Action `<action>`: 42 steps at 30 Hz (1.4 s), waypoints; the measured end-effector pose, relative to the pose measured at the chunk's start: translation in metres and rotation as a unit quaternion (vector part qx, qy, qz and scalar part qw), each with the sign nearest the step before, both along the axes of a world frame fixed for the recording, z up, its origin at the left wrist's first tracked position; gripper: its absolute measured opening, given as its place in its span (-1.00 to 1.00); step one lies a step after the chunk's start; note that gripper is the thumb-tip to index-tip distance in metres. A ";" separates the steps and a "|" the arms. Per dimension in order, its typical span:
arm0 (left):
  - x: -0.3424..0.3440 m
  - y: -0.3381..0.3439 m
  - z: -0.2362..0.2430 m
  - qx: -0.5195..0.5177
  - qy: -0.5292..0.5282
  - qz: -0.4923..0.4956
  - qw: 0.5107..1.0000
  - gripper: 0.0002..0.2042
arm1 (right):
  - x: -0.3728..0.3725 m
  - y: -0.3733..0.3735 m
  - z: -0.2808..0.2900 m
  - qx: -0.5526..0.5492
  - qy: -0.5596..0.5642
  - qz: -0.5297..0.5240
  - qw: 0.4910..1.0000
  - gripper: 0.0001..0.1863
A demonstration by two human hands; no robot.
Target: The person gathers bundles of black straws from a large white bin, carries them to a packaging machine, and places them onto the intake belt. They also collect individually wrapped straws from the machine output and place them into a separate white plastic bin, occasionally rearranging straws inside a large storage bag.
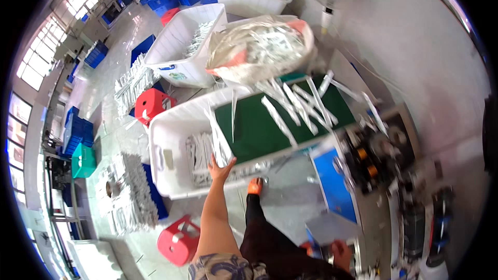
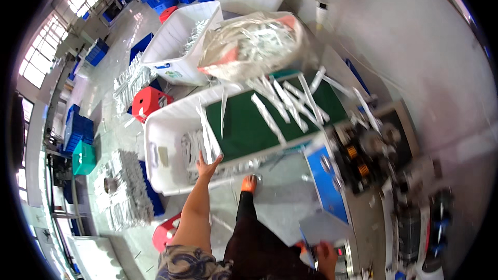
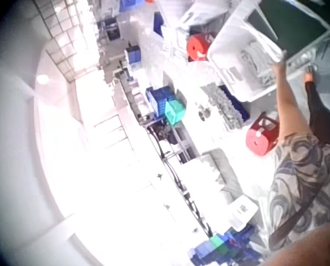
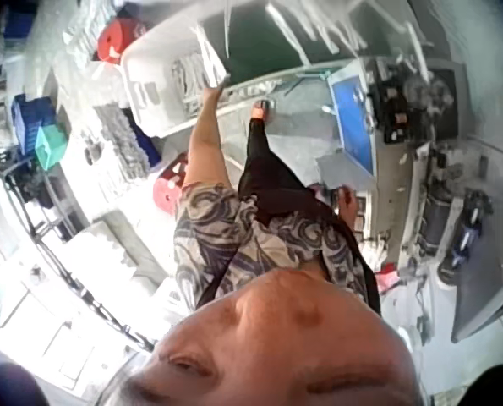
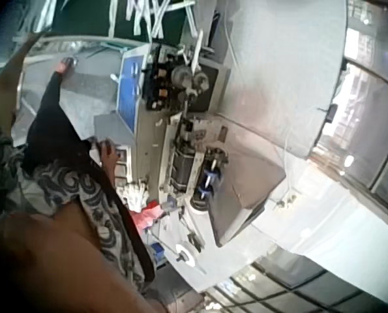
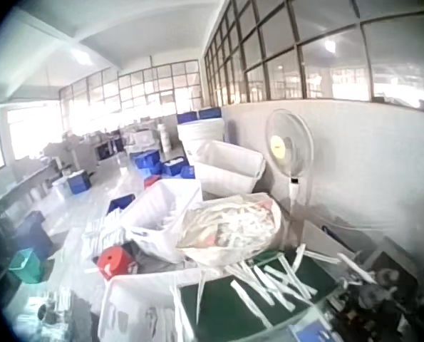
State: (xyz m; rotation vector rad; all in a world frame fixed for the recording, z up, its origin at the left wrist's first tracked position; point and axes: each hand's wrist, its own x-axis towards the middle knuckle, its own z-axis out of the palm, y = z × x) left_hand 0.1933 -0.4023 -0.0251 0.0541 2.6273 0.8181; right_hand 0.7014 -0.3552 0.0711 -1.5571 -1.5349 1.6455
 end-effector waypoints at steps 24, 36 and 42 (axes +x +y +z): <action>-0.138 0.118 -0.113 0.254 0.022 0.018 0.967 -0.31 | -0.564 0.135 -0.187 0.427 -0.150 0.351 0.819 -0.38; -0.134 0.107 -0.109 0.292 -0.113 0.263 0.913 -0.70 | -0.538 0.108 -0.155 0.318 -0.133 0.382 0.858 -0.58; -0.138 0.074 -0.135 0.458 -0.131 0.375 0.795 -0.82 | -0.575 0.072 -0.162 0.326 -0.211 0.360 0.848 -0.65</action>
